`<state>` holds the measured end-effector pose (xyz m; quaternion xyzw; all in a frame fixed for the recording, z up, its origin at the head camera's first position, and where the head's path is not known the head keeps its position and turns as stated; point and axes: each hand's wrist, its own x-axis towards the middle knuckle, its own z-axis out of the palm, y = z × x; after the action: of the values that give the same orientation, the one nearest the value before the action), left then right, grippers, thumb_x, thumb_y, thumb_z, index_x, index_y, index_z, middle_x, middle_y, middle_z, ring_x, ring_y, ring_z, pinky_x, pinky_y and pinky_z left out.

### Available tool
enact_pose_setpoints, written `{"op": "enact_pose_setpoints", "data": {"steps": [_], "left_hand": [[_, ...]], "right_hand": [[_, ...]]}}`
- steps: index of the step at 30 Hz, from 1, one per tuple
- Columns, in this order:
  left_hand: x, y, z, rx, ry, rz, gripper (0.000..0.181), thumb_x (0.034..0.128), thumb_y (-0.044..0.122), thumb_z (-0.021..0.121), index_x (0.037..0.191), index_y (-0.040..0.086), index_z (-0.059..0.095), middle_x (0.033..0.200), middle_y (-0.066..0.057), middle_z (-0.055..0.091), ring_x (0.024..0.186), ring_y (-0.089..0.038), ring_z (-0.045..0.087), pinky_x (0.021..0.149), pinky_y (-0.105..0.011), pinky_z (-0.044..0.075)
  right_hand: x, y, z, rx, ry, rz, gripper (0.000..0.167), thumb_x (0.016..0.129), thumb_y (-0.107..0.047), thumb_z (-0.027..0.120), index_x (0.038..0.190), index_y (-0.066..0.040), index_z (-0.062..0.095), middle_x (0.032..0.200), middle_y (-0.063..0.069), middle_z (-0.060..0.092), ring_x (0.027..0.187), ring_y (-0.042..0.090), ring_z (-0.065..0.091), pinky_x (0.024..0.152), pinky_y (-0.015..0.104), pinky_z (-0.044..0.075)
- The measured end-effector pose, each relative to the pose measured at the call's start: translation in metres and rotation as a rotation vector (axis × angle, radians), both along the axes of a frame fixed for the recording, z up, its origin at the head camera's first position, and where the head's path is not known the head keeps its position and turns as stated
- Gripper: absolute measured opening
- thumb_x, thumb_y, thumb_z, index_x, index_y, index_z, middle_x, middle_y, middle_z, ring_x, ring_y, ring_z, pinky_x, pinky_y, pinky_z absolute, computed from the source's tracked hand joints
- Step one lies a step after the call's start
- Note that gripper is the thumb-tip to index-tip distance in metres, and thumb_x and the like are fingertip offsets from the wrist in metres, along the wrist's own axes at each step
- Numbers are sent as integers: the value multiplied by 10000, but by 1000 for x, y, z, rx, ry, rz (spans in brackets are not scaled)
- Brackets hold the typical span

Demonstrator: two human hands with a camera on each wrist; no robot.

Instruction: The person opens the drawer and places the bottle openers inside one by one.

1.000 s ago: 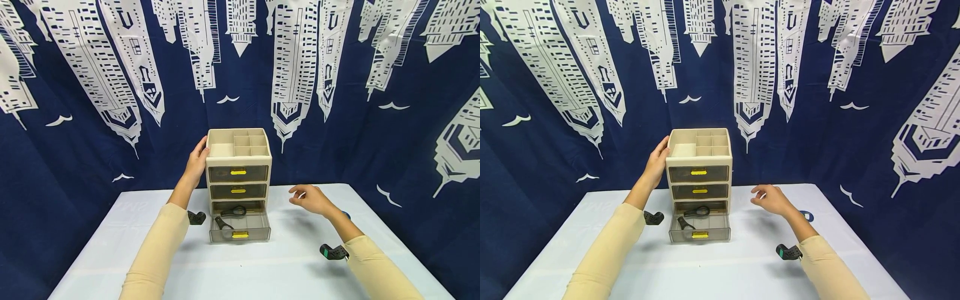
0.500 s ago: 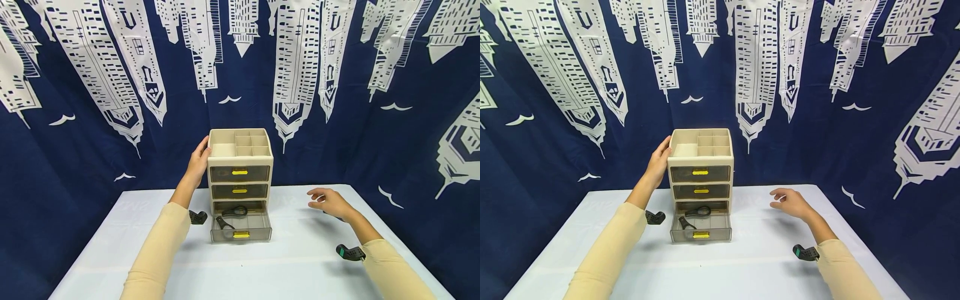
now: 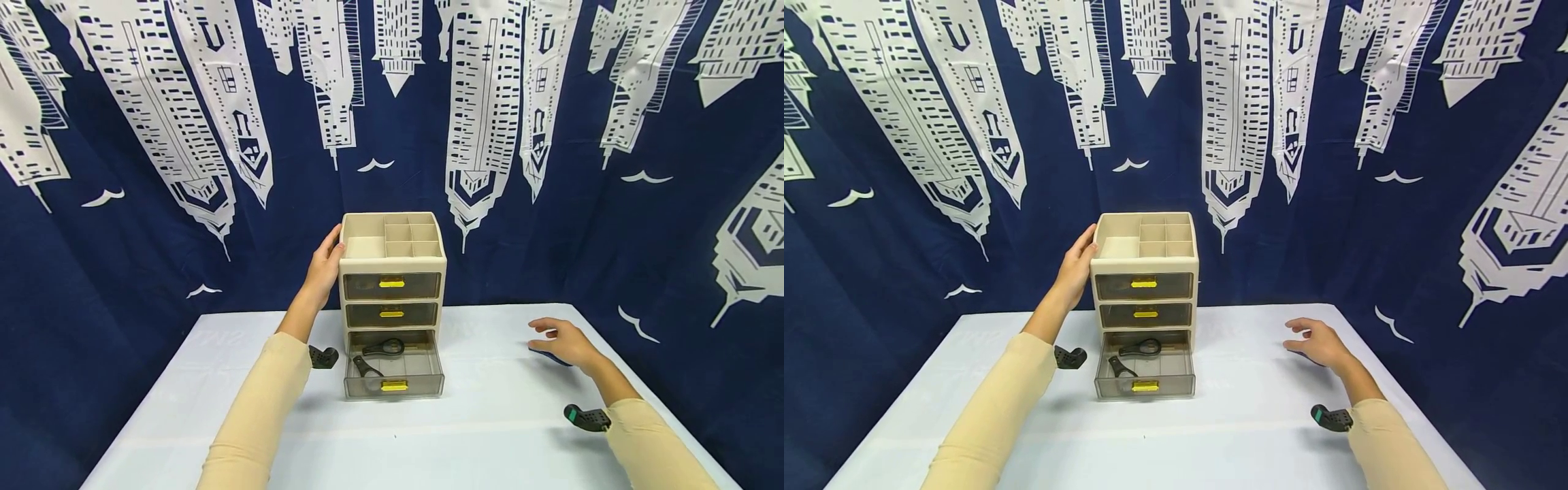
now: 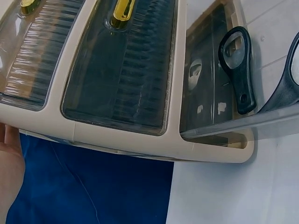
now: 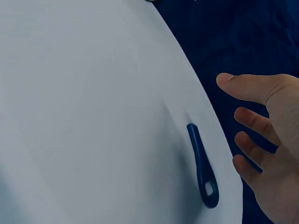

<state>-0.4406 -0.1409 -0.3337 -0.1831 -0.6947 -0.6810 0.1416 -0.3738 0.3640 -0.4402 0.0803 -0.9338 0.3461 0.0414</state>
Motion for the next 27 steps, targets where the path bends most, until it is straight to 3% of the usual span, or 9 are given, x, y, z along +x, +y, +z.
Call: {"op": "enact_pose_setpoints", "data": {"steps": [7,12,17,22,27], "left_hand": [[-2,0,-1,2,4,6,536,1126,185,430,1648,166,306,1653,-88,327,1442,-256,392,1164,-443,315],[1,-2,1,-6,5,-11,539,1128,192,421,1651,161,291,1659,-96,309,1457,-264,372,1168,-457,310],[-1,0,2,-2,14,-14,539,1127,175,420,1649,140,291,1655,-115,315,1451,-279,382,1161,-465,322],[-4,0,0,2,20,-2,537,1121,155,428,1644,148,309,1649,-113,329,1443,-271,390,1160,-457,320],[-4,-1,-1,3,13,-4,534,1121,162,429,1643,162,315,1649,-110,332,1437,-271,399,1154,-457,332]], "right_hand": [[2,16,-16,18,-24,-47,668,889,-266,829,1398,70,559,1425,358,481,1275,571,434,978,653,427],[-3,29,-37,34,-32,-29,681,873,-242,846,1387,100,558,1395,374,508,1250,545,490,1020,661,388],[-2,34,-47,45,17,-2,502,895,-146,812,1287,115,638,1238,310,610,1140,456,557,1000,629,405],[-3,33,-49,112,117,11,258,892,-62,772,1120,55,748,1141,266,670,1105,495,589,955,624,436],[-5,32,-51,181,176,36,179,891,-24,762,1062,27,762,1100,258,683,1091,518,597,943,646,441]]}}
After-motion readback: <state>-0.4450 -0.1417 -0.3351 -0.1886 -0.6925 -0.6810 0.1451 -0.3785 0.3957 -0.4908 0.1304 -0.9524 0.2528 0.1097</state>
